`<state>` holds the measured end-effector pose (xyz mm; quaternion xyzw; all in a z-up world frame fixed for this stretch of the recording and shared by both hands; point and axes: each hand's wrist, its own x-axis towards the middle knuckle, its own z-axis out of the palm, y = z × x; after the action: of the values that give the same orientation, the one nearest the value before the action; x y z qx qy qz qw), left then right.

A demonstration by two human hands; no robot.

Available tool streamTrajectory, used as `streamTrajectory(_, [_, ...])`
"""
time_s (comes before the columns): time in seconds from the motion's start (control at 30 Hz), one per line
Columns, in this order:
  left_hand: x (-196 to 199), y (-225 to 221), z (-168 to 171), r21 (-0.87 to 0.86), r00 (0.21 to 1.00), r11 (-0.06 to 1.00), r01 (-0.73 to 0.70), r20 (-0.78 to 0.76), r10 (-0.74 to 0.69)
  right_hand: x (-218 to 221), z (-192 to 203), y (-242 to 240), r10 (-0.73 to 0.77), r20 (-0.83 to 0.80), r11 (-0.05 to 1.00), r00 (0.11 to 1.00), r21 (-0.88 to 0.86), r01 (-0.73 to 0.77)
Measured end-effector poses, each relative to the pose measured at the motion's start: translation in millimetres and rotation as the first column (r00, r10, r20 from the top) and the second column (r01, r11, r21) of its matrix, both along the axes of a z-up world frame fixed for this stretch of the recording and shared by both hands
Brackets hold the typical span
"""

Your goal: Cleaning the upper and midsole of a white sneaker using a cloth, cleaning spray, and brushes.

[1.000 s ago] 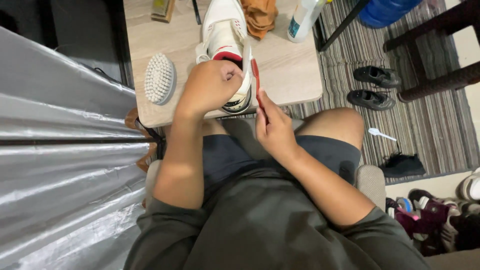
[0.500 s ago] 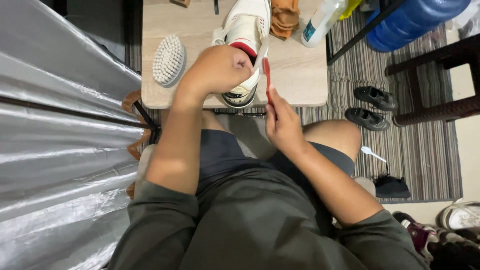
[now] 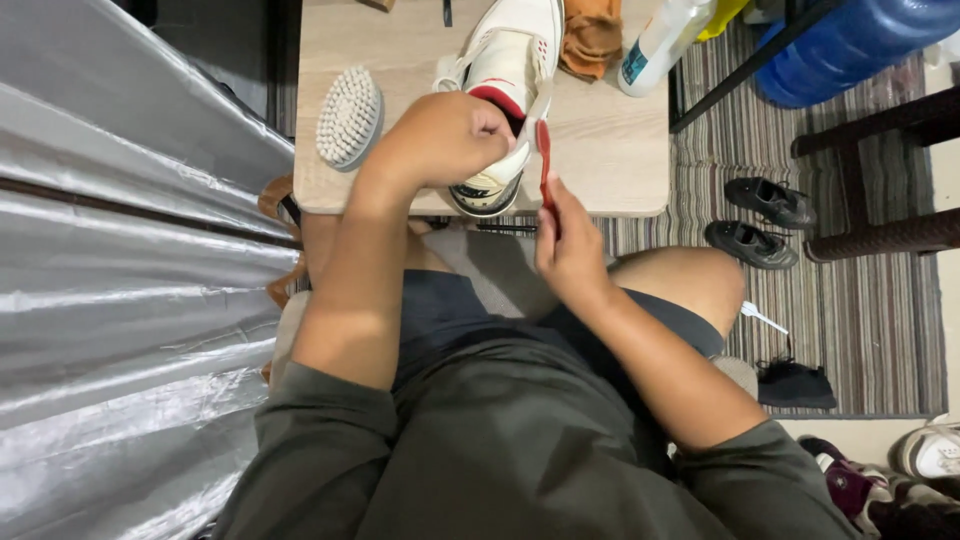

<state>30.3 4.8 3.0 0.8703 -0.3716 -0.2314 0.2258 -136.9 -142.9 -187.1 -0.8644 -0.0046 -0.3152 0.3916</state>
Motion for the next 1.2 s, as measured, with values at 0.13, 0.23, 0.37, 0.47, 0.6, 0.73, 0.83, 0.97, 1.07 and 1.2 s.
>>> streamTrajectory(0.13, [-1.7,1.2,8.4,-0.019,0.998,0.999,-0.046,-0.032,0.045,-14.8,-15.2,17.7,0.088,-0.030,0.996,0.996,0.029,-0.087])
streamTrajectory(0.23, [-2.2,6.0,5.9,-0.020,0.999,0.999,0.034,-0.033,-0.035,-30.3,-19.6,30.8,0.229,-0.096,0.973,0.969,0.019,-0.229])
streamTrajectory(0.37, [-0.4,4.4,12.9,0.040,0.998,0.998,0.037,-0.055,-0.035,-12.8,-16.6,13.4,0.071,-0.066,0.997,0.995,0.020,-0.070])
streamTrajectory(0.47, [-2.2,6.8,17.3,0.027,0.996,0.996,0.085,-0.029,-0.084,3.0,-2.0,-5.0,0.000,-0.056,1.000,0.998,0.003,0.000])
streamTrajectory(0.6, [-2.2,8.6,10.3,-0.028,0.993,0.993,0.112,-0.022,-0.113,-2.0,-8.4,-5.5,-0.005,-0.027,1.000,1.000,-0.031,0.004])
streamTrajectory(0.73, [2.8,10.3,2.4,-0.040,0.996,0.995,0.087,0.008,-0.087,-18.2,-3.5,13.3,0.122,-0.044,0.992,0.992,-0.004,-0.123])
streamTrajectory(0.83, [5.4,9.6,2.3,0.006,0.997,0.998,0.070,-0.024,-0.069,-22.2,-12.3,15.9,0.248,-0.059,0.966,0.967,-0.056,-0.251])
streamTrajectory(0.97, [8.7,6.7,-1.3,0.022,0.996,0.996,0.082,-0.027,-0.081,-8.9,6.3,-9.0,0.150,-0.014,0.982,0.989,-0.113,-0.150])
streamTrajectory(1.07, [8.5,6.0,3.9,0.020,0.992,0.992,0.123,-0.027,-0.123,-4.9,11.1,-17.5,0.110,-0.013,0.986,0.994,-0.121,-0.111])
streamTrajectory(1.2, [16.8,4.0,-8.1,0.023,0.991,0.991,0.132,-0.035,-0.131,-17.6,1.1,-1.5,0.179,-0.092,0.979,0.980,-0.078,-0.186])
